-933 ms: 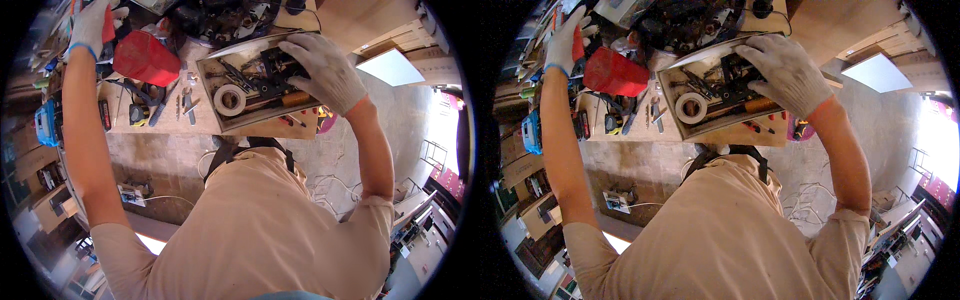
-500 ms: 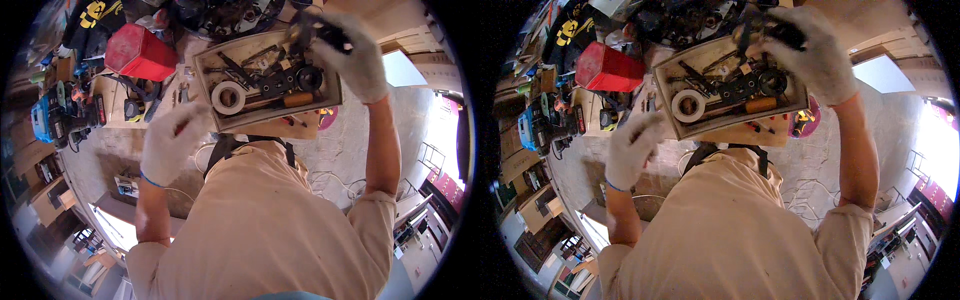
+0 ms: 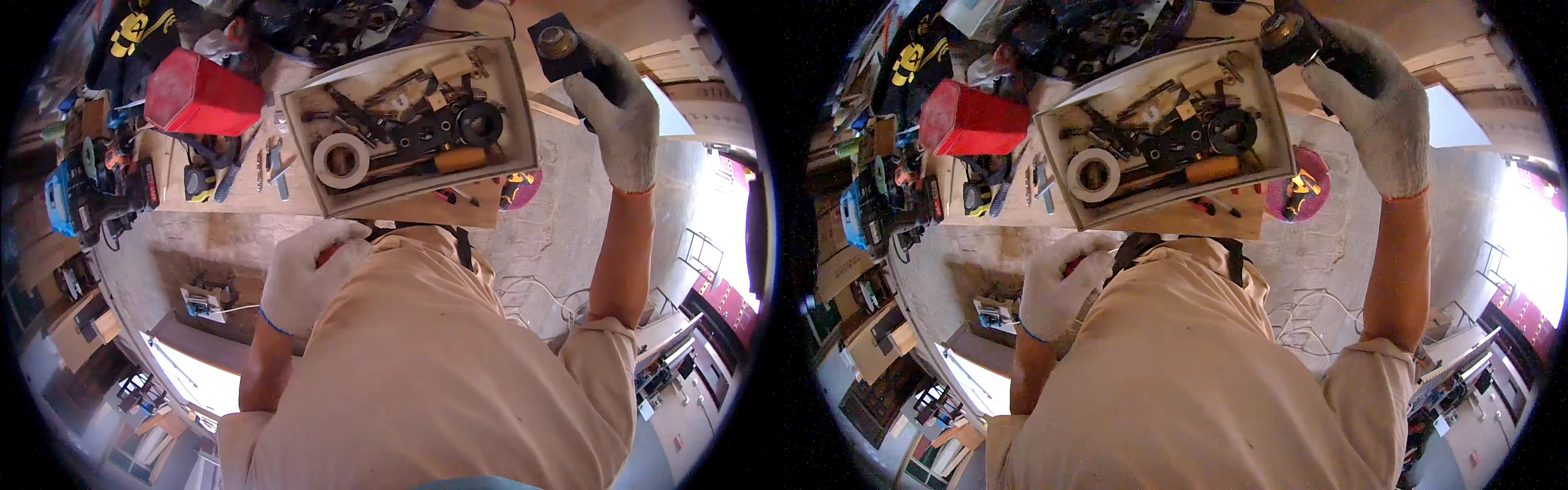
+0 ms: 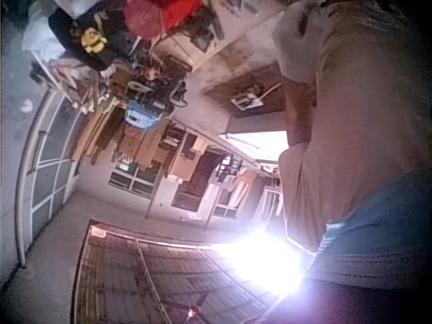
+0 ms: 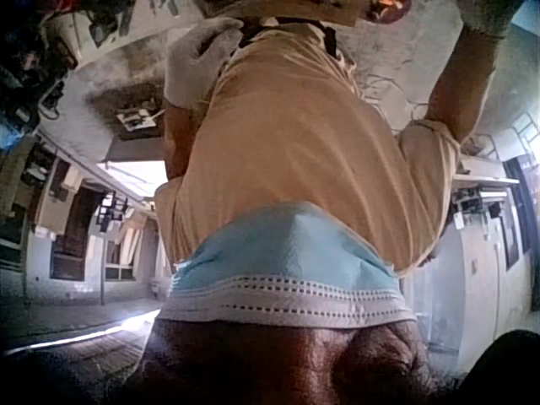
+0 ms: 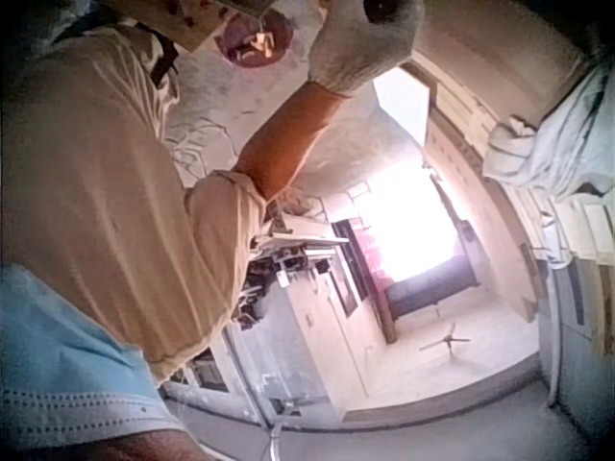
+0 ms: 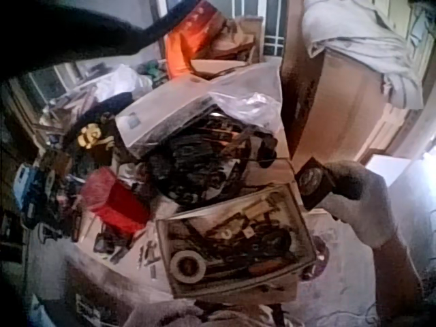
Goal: The person uses a red utility knife to cut a small wooden block on a workbench. They then open a metal box to retrieve a drill bit and attach it to a cordless drill. Finally, they use the drill to drive a screw into a white panel on the floor.
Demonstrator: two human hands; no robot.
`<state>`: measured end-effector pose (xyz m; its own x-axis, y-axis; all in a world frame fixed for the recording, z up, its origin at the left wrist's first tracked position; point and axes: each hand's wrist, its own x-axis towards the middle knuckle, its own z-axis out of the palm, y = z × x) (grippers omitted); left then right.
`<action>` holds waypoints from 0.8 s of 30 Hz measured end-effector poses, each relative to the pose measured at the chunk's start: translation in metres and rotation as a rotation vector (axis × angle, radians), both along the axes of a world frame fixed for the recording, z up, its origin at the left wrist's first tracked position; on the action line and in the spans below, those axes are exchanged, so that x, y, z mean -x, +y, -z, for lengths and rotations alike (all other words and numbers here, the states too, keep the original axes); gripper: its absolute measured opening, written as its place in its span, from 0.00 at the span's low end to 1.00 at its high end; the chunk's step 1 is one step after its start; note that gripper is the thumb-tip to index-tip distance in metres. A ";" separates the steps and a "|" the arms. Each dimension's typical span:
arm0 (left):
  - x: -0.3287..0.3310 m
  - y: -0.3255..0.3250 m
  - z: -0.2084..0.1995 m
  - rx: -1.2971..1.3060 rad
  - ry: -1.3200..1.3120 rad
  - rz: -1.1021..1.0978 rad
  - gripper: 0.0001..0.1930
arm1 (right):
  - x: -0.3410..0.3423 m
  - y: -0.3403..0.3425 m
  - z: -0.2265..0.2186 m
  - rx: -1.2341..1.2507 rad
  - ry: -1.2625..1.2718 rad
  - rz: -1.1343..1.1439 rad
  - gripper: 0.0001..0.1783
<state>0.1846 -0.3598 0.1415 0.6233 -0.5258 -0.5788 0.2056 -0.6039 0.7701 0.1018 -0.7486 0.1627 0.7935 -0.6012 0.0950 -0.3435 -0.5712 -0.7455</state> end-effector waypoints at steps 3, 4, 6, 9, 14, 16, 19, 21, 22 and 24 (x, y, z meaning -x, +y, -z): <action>0.000 -0.010 -0.012 -0.035 -0.134 0.021 0.12 | 0.005 -0.004 0.002 -0.019 -0.012 -0.007 0.26; -0.005 -0.014 -0.018 -0.056 -0.203 0.060 0.12 | 0.007 -0.005 0.003 -0.019 -0.017 0.005 0.26; -0.016 -0.029 -0.026 -0.059 -0.417 0.164 0.12 | 0.009 -0.005 0.005 -0.004 -0.015 0.038 0.26; -0.038 -0.067 -0.019 -0.045 -0.777 0.363 0.14 | 0.015 -0.001 0.005 -0.066 -0.052 -0.001 0.25; -0.057 -0.122 0.006 -0.177 -1.042 0.762 0.17 | 0.030 0.005 0.006 -0.054 0.012 0.074 0.24; -0.058 -0.129 0.009 -0.283 -0.991 0.808 0.19 | 0.039 0.005 0.009 -0.096 -0.006 0.086 0.24; -0.062 -0.133 0.011 -0.354 -0.971 0.809 0.20 | 0.051 0.004 0.016 -0.198 -0.059 0.110 0.25; -0.064 -0.133 0.012 -0.320 -1.039 0.783 0.18 | 0.056 0.001 0.022 -0.222 -0.078 0.123 0.25; -0.065 -0.133 0.013 -0.332 -1.049 0.786 0.17 | 0.058 0.000 0.024 -0.222 -0.081 0.121 0.25; -0.067 -0.131 0.014 -0.366 -1.048 0.772 0.16 | 0.060 -0.002 0.027 -0.240 -0.081 0.136 0.24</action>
<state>0.2520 -0.4912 0.1272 0.4724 -0.8587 -0.1986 -0.8567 -0.5003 0.1255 0.0419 -0.7504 0.1354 0.6994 -0.7147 -0.0034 -0.3391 -0.3277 -0.8818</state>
